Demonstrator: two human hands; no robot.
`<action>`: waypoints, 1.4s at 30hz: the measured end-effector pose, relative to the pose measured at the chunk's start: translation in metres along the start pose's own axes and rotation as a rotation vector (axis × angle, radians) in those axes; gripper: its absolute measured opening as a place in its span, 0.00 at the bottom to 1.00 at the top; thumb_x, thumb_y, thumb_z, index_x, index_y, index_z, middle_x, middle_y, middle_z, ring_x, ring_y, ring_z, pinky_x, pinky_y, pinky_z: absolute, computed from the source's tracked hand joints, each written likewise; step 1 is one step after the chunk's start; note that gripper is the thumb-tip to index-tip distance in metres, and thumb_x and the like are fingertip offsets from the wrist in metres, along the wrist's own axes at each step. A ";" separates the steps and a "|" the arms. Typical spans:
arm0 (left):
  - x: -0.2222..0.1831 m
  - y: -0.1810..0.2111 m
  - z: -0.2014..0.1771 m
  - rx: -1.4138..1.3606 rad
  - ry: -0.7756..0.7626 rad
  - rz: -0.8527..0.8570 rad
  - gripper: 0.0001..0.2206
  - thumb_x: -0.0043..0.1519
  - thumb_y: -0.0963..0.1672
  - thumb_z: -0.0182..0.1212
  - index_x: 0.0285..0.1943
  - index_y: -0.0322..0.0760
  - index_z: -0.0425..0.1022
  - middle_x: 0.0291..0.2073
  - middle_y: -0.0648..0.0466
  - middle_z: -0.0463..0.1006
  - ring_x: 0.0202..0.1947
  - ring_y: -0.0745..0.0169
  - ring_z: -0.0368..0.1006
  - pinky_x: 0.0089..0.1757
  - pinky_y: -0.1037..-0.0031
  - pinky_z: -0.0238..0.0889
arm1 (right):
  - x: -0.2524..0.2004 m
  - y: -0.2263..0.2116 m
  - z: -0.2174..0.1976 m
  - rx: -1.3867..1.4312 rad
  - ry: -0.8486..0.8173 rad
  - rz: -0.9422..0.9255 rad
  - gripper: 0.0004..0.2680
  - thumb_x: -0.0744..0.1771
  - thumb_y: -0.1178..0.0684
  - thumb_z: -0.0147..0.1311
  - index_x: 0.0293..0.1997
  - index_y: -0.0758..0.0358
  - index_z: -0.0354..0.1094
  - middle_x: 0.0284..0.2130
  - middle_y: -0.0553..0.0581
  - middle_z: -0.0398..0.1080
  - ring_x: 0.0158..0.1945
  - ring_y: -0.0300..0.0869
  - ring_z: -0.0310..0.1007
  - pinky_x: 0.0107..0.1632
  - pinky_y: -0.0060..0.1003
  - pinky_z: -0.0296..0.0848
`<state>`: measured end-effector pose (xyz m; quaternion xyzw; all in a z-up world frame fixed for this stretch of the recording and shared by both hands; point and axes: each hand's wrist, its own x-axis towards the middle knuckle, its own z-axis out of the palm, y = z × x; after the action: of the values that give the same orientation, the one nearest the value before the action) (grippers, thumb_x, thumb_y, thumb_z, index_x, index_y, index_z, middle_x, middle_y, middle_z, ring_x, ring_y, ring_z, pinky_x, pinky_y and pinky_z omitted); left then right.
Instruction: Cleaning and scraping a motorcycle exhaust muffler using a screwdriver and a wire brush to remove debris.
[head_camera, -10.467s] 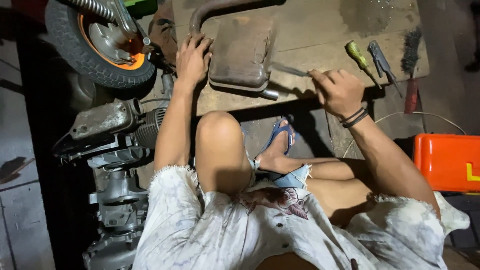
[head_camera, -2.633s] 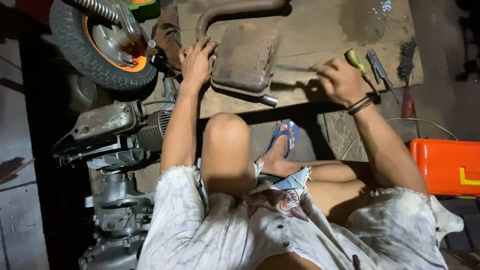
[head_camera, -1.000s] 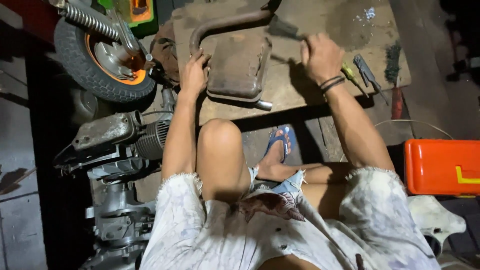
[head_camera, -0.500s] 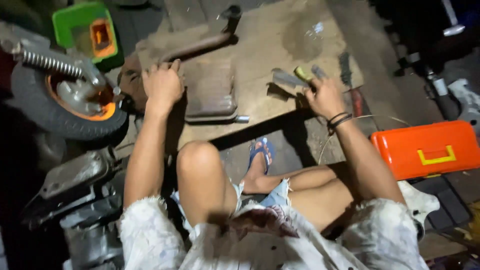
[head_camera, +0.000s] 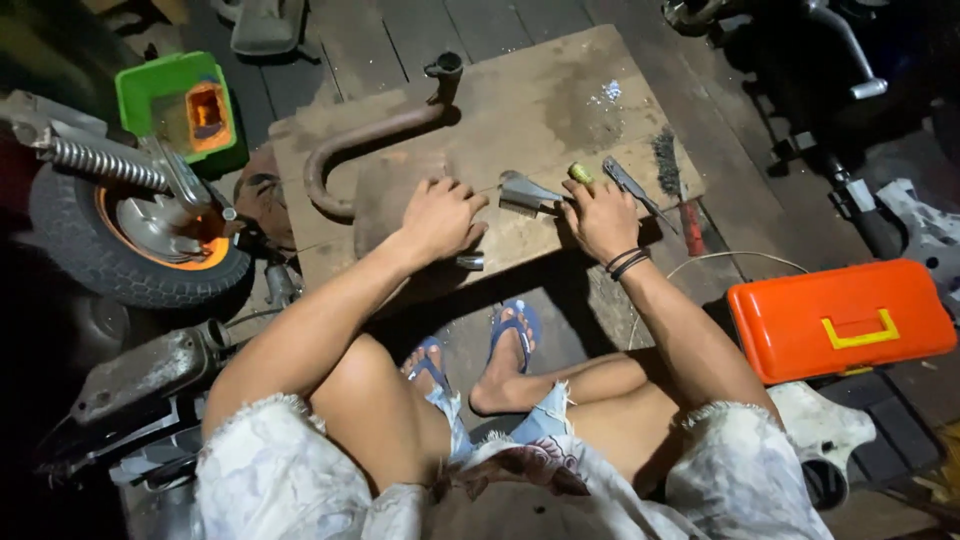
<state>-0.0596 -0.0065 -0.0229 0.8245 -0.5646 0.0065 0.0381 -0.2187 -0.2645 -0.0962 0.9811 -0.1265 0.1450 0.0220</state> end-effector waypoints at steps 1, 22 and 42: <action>-0.005 0.000 0.002 0.003 -0.003 0.000 0.17 0.61 0.52 0.62 0.56 0.44 0.80 0.47 0.48 0.81 0.54 0.45 0.75 0.55 0.48 0.62 | 0.001 0.005 0.001 0.004 0.001 0.001 0.14 0.69 0.39 0.51 0.61 0.42 0.68 0.40 0.53 0.72 0.48 0.49 0.75 0.47 0.48 0.73; -0.027 -0.065 0.024 -0.077 0.468 -0.058 0.09 0.64 0.51 0.63 0.48 0.49 0.77 0.33 0.57 0.72 0.39 0.52 0.72 0.46 0.57 0.63 | -0.005 0.091 0.028 0.178 -0.177 0.360 0.11 0.69 0.44 0.56 0.53 0.55 0.76 0.44 0.66 0.74 0.48 0.63 0.77 0.49 0.56 0.76; 0.007 -0.046 0.021 -0.018 0.329 0.025 0.11 0.64 0.53 0.61 0.46 0.51 0.76 0.37 0.56 0.76 0.47 0.54 0.75 0.52 0.55 0.63 | 0.001 0.107 0.072 -0.076 -0.073 0.247 0.10 0.67 0.41 0.57 0.42 0.54 0.75 0.37 0.56 0.74 0.37 0.53 0.80 0.41 0.46 0.80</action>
<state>-0.0152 0.0020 -0.0462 0.8049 -0.5609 0.1367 0.1371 -0.2248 -0.3745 -0.1638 0.9611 -0.2524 0.1059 0.0367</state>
